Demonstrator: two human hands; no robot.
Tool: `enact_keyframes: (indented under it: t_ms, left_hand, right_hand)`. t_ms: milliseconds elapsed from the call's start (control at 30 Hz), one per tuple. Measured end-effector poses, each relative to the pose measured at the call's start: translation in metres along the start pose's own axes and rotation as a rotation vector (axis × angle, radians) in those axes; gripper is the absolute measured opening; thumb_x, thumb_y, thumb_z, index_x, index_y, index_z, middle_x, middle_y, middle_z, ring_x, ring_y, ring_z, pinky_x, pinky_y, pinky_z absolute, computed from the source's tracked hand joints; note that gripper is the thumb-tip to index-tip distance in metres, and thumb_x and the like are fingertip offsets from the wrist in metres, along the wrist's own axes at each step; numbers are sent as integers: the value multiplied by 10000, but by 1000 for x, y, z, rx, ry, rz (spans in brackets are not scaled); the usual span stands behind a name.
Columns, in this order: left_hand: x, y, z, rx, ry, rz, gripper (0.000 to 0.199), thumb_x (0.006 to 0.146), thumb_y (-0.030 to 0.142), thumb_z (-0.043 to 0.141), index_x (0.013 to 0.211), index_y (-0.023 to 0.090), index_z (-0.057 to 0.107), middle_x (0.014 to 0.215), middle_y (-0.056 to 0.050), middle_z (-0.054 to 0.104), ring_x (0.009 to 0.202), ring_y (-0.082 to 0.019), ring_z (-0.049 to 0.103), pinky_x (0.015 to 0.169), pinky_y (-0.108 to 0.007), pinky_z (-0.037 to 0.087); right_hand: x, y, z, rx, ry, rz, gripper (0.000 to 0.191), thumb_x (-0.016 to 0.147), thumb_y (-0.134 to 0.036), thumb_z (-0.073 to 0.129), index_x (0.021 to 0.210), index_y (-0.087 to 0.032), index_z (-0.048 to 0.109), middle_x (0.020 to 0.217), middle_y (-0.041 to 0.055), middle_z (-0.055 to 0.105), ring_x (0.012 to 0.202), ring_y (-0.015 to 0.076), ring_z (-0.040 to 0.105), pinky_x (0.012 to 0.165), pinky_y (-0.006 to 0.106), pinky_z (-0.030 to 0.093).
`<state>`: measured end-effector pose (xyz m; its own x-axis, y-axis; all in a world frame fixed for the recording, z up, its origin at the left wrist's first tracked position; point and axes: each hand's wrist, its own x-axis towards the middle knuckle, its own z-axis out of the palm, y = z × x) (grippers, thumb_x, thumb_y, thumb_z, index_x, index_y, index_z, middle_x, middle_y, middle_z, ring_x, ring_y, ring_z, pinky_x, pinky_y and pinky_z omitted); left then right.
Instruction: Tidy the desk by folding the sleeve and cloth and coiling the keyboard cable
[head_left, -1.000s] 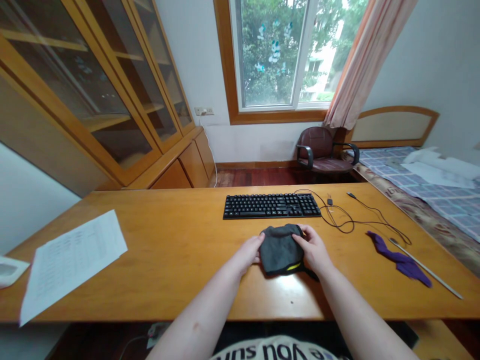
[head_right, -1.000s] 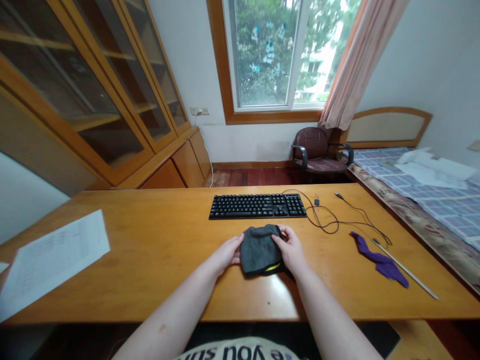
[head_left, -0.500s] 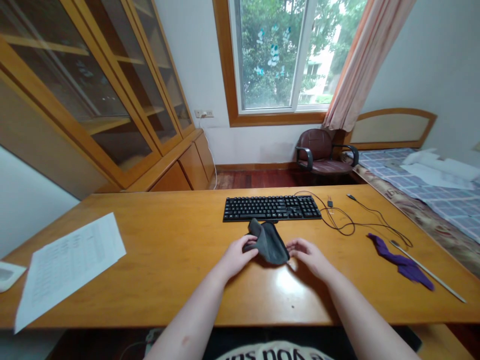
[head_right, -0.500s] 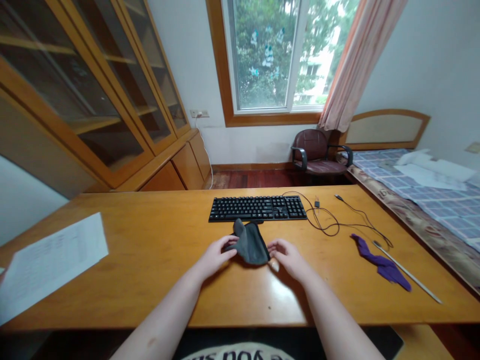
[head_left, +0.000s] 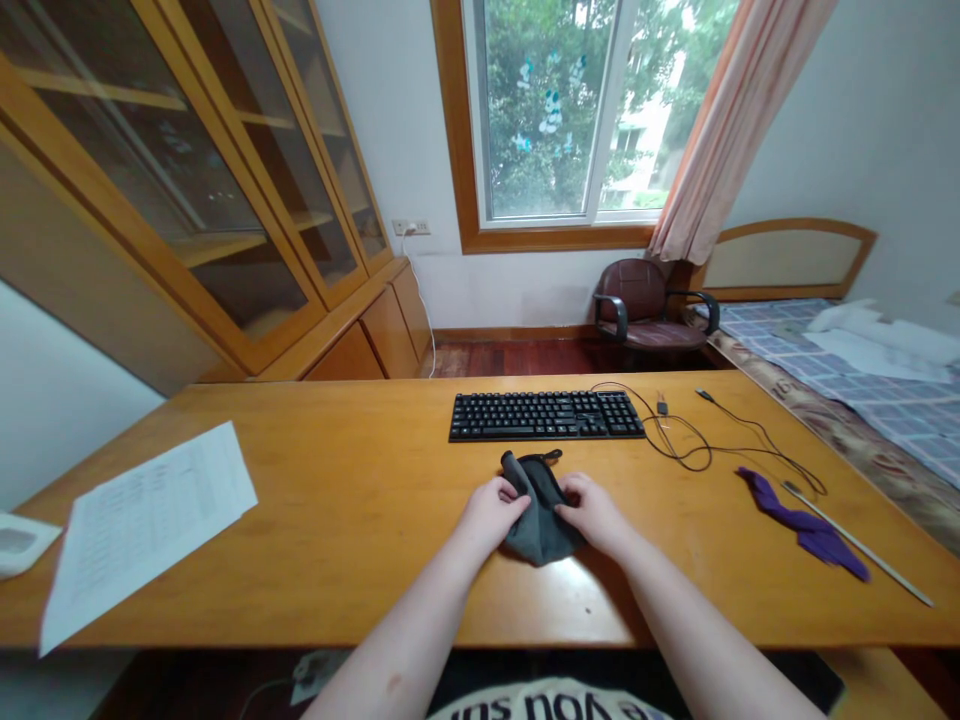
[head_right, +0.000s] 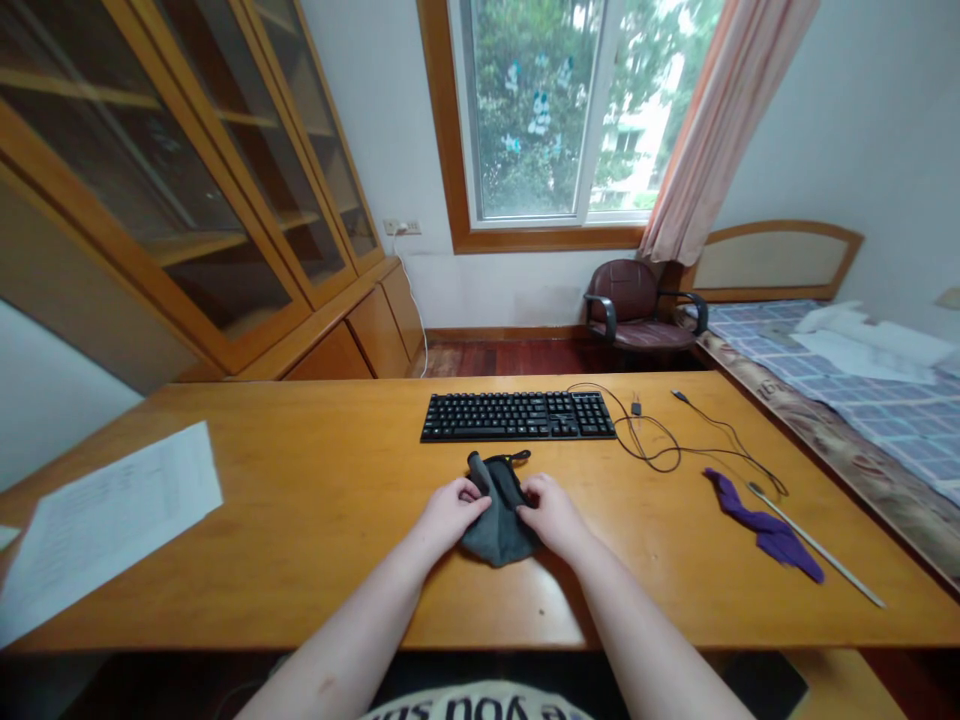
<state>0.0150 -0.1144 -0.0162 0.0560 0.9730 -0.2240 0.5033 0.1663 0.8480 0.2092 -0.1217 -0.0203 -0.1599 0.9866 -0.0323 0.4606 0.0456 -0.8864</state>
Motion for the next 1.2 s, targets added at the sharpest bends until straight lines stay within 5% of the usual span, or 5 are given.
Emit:
enact_keyframes:
  t_ms: [267,433,700,933,1200]
  left_hand:
    - [-4,-5,4,-471,-47,-162,408,712,371,658,1011,141,504,819,-52,633,713,-156,617,643,-266,470]
    - [-5,0,9,-446,-32,-126,528,586,89,667,1090,105,511,751,-38,630,655,-148,595,627,-251,453]
    - [-14,5,5,-696,-26,-37,303,549,74,452,786,127,633,737,-28,673,743,-176,613,717,-267,463]
    - [-38,-6,-10,-684,-290,-54,407,673,312,651,1018,95,650,981,-119,689,948,-272,620,862,-379,462]
    - [-52,-14,-14,-491,-420,77,443,731,405,657,1065,115,649,1107,-118,655,1023,-285,602,917,-394,452]
  right_hand:
    - [-18,-5,-3,245,-110,-130,371,591,-56,478,927,-170,586,927,41,629,911,187,564,843,321,420]
    - [-19,-9,1,261,-75,-29,438,701,-253,620,1129,-178,558,1072,71,622,923,196,564,852,352,422]
    - [-14,-10,-7,606,162,167,329,552,-366,765,712,-178,548,694,12,618,684,171,571,681,299,439]
    - [-28,-15,-7,748,-7,229,634,514,-299,784,1080,-202,515,872,25,630,773,170,590,707,297,425]
    - [-39,-8,-5,348,-174,209,202,694,-354,609,698,-177,513,633,-19,522,614,119,473,608,255,342]
